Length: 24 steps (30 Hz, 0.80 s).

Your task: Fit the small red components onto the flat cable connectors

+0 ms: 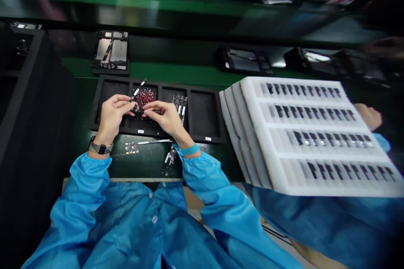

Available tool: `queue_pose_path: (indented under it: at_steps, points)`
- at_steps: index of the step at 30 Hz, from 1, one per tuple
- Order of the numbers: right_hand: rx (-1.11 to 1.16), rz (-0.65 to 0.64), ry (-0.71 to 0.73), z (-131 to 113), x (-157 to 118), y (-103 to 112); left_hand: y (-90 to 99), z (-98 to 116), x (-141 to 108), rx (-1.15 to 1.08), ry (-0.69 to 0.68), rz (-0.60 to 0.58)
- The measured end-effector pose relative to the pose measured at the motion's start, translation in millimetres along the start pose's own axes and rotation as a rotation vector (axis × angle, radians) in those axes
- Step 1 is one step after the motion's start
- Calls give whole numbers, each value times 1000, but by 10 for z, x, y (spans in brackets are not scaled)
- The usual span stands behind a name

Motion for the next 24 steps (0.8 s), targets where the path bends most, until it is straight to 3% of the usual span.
queue_pose_path:
  at_steps: [15,24]
  points:
    - [-73,-22,42,-49,-7,-6,-46,-39,-27,60,5,5]
    - [-250,75,99,-147,-48,26,-83,-125,-71,40,43,28]
Point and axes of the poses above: each hand's wrist, its own x-axis towards the middle knuckle, its own y-axis out of the back of the hand, z = x × y, the point moved 6 cm from there along x, towards the middle knuckle, and after that the axes turned 13 degrees about -x, right-handed, at the moved point
